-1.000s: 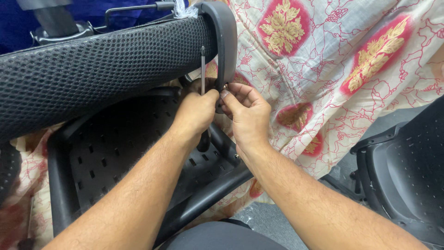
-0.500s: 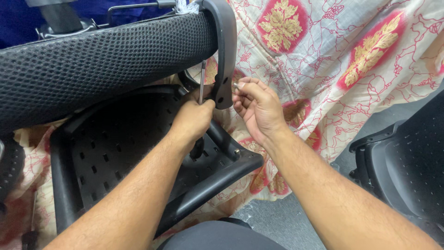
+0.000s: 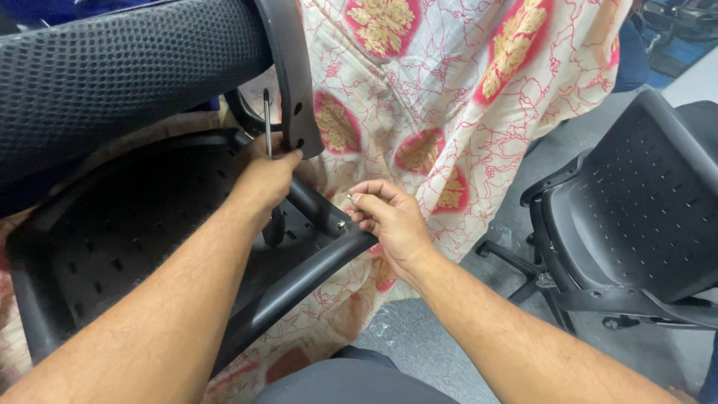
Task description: The person uses a screwdriver to remove screws from the underside of a black plastic chair seat. They detach the seat from the chair frame and set it aside, then continue to unscrew fasteners from the chair base.
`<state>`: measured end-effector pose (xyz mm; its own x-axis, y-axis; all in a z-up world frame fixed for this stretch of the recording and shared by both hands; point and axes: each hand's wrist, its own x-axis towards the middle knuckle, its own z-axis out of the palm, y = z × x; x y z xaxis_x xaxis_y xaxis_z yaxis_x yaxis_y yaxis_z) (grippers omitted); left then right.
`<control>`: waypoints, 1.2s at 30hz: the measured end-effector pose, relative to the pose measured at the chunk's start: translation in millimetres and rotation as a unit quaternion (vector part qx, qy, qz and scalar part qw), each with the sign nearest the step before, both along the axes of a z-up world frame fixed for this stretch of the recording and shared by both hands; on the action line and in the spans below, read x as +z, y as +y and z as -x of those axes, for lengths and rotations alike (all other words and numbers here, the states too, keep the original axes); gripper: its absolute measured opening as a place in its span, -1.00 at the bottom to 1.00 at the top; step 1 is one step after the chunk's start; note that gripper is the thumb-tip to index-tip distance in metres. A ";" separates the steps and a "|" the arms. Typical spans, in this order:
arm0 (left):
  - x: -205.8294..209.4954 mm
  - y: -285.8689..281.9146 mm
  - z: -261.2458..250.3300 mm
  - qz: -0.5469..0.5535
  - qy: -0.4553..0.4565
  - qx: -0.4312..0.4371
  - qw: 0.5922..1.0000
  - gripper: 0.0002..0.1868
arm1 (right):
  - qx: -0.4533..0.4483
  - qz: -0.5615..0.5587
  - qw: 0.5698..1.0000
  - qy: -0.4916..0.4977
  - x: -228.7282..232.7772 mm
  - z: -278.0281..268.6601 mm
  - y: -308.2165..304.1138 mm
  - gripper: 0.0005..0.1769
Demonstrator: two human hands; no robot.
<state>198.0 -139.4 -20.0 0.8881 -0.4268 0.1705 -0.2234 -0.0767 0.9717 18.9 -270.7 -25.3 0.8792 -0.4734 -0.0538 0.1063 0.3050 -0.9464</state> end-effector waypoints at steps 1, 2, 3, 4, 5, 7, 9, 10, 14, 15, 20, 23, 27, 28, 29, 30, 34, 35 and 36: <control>-0.5 0.6 -0.2 -0.007 -0.024 0.009 1.000 -0.69 | 0.002 -0.016 1.000 -0.013 -1.9 -0.9 -2.0 -0.87; -0.5 0.3 -0.1 -0.032 0.019 0.017 0.999 -0.69 | -0.005 -0.054 0.998 -0.015 -3.8 -0.7 -4.5 -0.88; 0.3 0.7 -0.2 -0.056 0.062 0.027 0.996 -0.69 | -0.011 -0.090 0.996 -0.016 -5.4 -1.0 -7.5 -0.89; 1.8 1.1 0.5 -0.079 0.105 0.036 0.991 -0.69 | -0.016 -0.126 0.992 -0.018 -6.8 -1.1 -10.7 -0.89; 4.0 0.6 2.7 -0.066 0.074 0.045 0.994 -0.69 | -0.017 -0.122 0.992 -0.008 -7.8 -0.6 -14.8 -0.90; 10.8 1.1 10.9 -0.039 0.012 0.061 0.997 -0.66 | -0.020 -0.113 0.993 0.011 -9.0 1.7 -24.7 -0.90; 16.7 11.8 29.4 -0.096 -0.013 0.068 0.993 -0.65 | -0.006 -0.084 0.996 0.040 -9.6 3.3 -35.9 -0.90; 19.6 19.7 41.8 -0.124 -0.025 0.072 0.989 -0.64 | 0.002 -0.069 0.996 0.056 -10.1 4.2 -41.3 -0.90; 32.7 55.4 97.9 -0.318 -0.097 -0.112 0.936 -0.58 | 0.037 0.100 0.981 0.161 -10.8 1.2 -55.4 -0.87; 37.2 60.3 107.1 -0.329 -0.106 -0.121 0.931 -0.57 | 0.043 0.148 0.971 0.184 -10.5 -0.4 -57.5 -0.87; 45.7 68.7 139.5 -0.321 -0.178 -0.119 0.922 -0.56 | 0.159 0.268 0.919 0.242 -7.8 -7.7 -64.8 -0.81; 33.3 68.2 160.6 -0.312 -0.165 -0.119 0.928 -0.51 | 0.200 0.322 0.898 0.226 -10.8 -5.7 -64.5 -0.81; 12.6 68.6 172.9 -0.325 -0.150 -0.132 0.924 -0.48 | 0.179 0.382 0.882 0.212 -22.5 11.8 -54.1 -0.78; 9.8 68.0 171.8 -0.319 -0.153 -0.130 0.926 -0.50 | 0.167 0.399 0.877 0.210 -24.9 18.1 -51.2 -0.78; 8.4 68.0 170.3 -0.315 -0.158 -0.128 0.927 -0.52 | 0.152 0.399 0.879 0.212 -26.4 24.0 -47.4 -0.78; 7.8 67.5 170.8 -0.325 -0.153 -0.131 0.924 -0.52 | 0.137 0.398 0.881 0.214 -26.9 29.8 -43.5 -0.78; 8.1 66.3 171.1 -0.338 -0.148 -0.136 0.919 -0.50 | 0.095 0.440 0.864 0.226 -21.1 40.8 -30.4 -0.77; 8.6 66.6 171.0 -0.336 -0.149 -0.134 0.920 -0.49 | 0.096 0.449 0.860 0.223 -18.6 40.8 -27.1 -0.78; 8.8 66.2 171.6 -0.345 -0.141 -0.136 0.918 -0.49 | 0.097 0.458 0.856 0.219 -15.6 41.0 -24.0 -0.78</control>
